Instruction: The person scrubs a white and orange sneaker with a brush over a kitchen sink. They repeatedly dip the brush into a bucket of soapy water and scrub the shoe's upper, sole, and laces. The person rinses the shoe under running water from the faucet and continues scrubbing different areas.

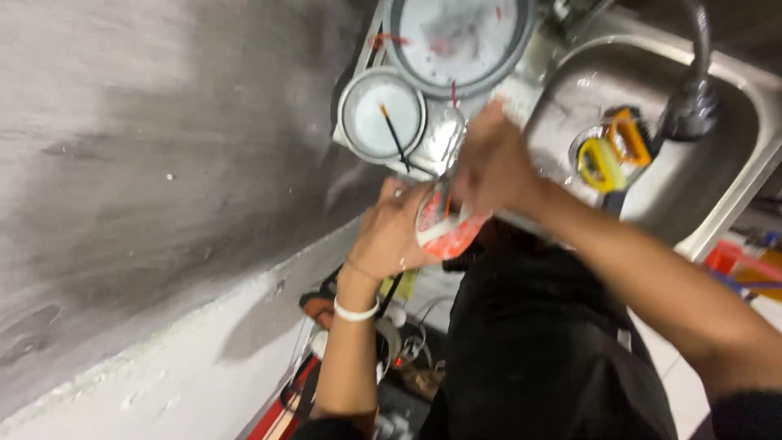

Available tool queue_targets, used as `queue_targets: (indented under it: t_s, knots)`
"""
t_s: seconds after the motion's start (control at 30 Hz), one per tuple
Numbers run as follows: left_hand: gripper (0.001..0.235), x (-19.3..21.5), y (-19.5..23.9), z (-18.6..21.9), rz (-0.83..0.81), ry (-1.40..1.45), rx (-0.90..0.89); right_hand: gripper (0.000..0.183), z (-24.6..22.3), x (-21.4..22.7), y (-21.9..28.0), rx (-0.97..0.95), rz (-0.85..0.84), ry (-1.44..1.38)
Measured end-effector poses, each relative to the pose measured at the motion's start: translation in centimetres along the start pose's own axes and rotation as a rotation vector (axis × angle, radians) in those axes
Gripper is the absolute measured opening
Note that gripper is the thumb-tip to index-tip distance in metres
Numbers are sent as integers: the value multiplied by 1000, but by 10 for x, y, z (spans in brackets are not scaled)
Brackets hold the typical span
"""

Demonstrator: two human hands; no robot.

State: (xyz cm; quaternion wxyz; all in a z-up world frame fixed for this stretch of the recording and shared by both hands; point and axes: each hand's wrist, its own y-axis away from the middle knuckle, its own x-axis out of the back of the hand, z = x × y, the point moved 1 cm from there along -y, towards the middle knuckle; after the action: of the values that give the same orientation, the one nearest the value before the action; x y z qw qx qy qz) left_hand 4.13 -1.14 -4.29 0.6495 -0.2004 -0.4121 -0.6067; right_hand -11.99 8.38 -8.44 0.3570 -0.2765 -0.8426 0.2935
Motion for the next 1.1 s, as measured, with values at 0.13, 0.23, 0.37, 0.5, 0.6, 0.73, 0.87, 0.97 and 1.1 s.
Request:
queue_targets:
  t_s: [0.13, 0.23, 0.37, 0.5, 0.6, 0.73, 0.87, 0.97, 1.1]
  knots:
    - [88, 12, 1, 0, -14, -34, 35, 31, 8, -4, -9, 84, -52, 67]
    - [89, 10, 3, 0, -42, 7, 24, 31, -21, -1, -11, 71, -59, 102]
    - [84, 33, -4, 20, 33, 53, -40, 24, 46, 0, 13, 23, -26, 166]
    - [89, 9, 9, -1, -6, 19, 62, 25, -17, -12, 3, 44, -39, 195]
    - [94, 1, 8, -4, -43, 63, 33, 24, 17, -17, 41, 35, 26, 245]
    - [91, 10, 0, 5, -51, -5, 84, 23, 34, -22, 49, -58, 3, 198]
    - [87, 9, 6, 17, -68, 2, 160, 23, -5, -13, 53, -71, 24, 212]
    - [91, -2, 13, 16, -89, 3, 244, 21, -23, -12, 43, -67, -42, 356]
    - [103, 2, 7, 20, -97, -136, 172, 17, 12, -19, 49, 19, 176, 387]
